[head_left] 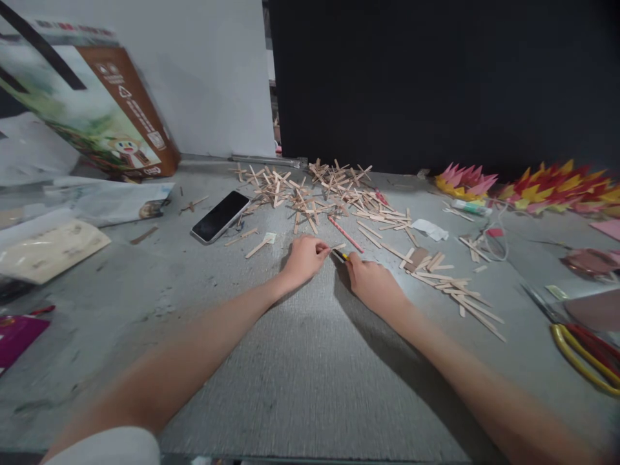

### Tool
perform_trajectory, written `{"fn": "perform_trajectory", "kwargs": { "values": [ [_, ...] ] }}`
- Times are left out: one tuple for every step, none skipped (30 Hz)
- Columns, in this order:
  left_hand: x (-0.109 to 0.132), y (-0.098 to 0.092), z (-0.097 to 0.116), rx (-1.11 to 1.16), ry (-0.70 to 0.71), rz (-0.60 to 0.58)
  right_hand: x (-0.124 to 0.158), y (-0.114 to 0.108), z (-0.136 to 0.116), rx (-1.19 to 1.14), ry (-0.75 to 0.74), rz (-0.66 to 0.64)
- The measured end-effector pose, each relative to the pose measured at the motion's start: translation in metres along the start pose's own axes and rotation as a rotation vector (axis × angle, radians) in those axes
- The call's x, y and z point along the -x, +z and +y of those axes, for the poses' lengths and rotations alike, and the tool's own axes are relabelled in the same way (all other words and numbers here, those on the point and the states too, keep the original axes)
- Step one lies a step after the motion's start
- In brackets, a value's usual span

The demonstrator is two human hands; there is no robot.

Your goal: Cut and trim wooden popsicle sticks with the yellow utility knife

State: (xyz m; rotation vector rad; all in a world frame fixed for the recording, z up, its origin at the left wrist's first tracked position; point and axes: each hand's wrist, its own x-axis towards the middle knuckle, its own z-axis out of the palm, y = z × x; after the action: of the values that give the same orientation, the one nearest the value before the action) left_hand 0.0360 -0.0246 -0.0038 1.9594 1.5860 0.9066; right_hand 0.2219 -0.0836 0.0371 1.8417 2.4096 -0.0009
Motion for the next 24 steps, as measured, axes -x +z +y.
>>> {"fn": "perform_trajectory", "kwargs": {
  "values": [
    [0.0, 0.0, 0.001, 0.002, -0.001, -0.002, 0.0, -0.001, -0.001, 0.019, 0.009, -0.012],
    [0.0, 0.0, 0.001, 0.003, -0.001, -0.004, 0.0, -0.002, -0.002, 0.034, 0.012, -0.019],
    [0.0, -0.001, 0.001, 0.002, 0.001, -0.005, -0.001, -0.003, -0.002, 0.045, 0.011, -0.022],
    [0.0, -0.001, 0.001, 0.001, 0.004, -0.005, -0.001, -0.003, -0.003, 0.052, 0.009, -0.023],
    [0.0, -0.001, 0.001, 0.0, 0.009, -0.006, -0.002, -0.003, -0.003, 0.057, 0.006, -0.025],
    [0.0, 0.0, 0.001, -0.001, 0.013, -0.006, -0.002, -0.003, -0.004, 0.063, 0.004, -0.026],
    [0.0, 0.0, 0.001, -0.004, 0.015, -0.005, -0.003, -0.002, -0.004, 0.068, 0.003, -0.026],
    [0.0, 0.0, 0.001, -0.01, 0.016, -0.004, -0.004, -0.002, -0.005, 0.073, 0.006, -0.025],
    [0.0, 0.001, 0.001, -0.018, 0.019, -0.001, -0.004, -0.002, -0.006, 0.077, 0.009, -0.023],
    [0.001, 0.001, 0.001, -0.032, 0.026, 0.006, -0.004, -0.001, -0.007, 0.079, 0.012, -0.016],
    [0.001, 0.002, 0.002, -0.049, 0.041, 0.015, -0.004, -0.001, -0.008, 0.079, 0.015, -0.007],
    [0.002, 0.002, 0.002, -0.067, 0.061, 0.025, -0.003, 0.0, -0.009, 0.077, 0.017, 0.004],
    [0.002, 0.003, 0.002, -0.083, 0.084, 0.033, -0.003, 0.001, -0.01, 0.077, 0.018, 0.015],
    [0.003, 0.003, 0.001, -0.094, 0.1, 0.037, -0.002, 0.002, -0.01, 0.079, 0.019, 0.028],
    [0.003, 0.004, 0.001, -0.097, 0.105, 0.035, -0.002, 0.002, -0.011, 0.083, 0.019, 0.04],
    [0.003, 0.004, 0.0, -0.093, 0.102, 0.028, -0.001, 0.003, -0.012, 0.087, 0.02, 0.049],
    [0.003, 0.005, 0.0, -0.085, 0.094, 0.021, -0.001, 0.003, -0.012, 0.092, 0.023, 0.052],
    [0.003, 0.005, -0.001, -0.077, 0.086, 0.016, -0.001, 0.004, -0.013, 0.093, 0.025, 0.052],
    [0.003, 0.005, -0.001, -0.073, 0.082, 0.014, -0.001, 0.004, -0.013, 0.093, 0.027, 0.048],
    [0.002, 0.006, -0.001, -0.073, 0.082, 0.014, -0.001, 0.004, -0.013, 0.092, 0.027, 0.042],
    [0.002, 0.006, -0.002, -0.075, 0.086, 0.016, -0.001, 0.003, -0.013, 0.09, 0.027, 0.037],
    [0.002, 0.006, -0.002, -0.078, 0.088, 0.02, -0.002, 0.003, -0.013, 0.087, 0.025, 0.032],
    [0.002, 0.006, -0.002, -0.08, 0.089, 0.022, -0.002, 0.003, -0.013, 0.084, 0.022, 0.029],
    [0.001, 0.006, -0.002, -0.08, 0.087, 0.022, -0.002, 0.002, -0.012, 0.081, 0.02, 0.026]
  ]
}}
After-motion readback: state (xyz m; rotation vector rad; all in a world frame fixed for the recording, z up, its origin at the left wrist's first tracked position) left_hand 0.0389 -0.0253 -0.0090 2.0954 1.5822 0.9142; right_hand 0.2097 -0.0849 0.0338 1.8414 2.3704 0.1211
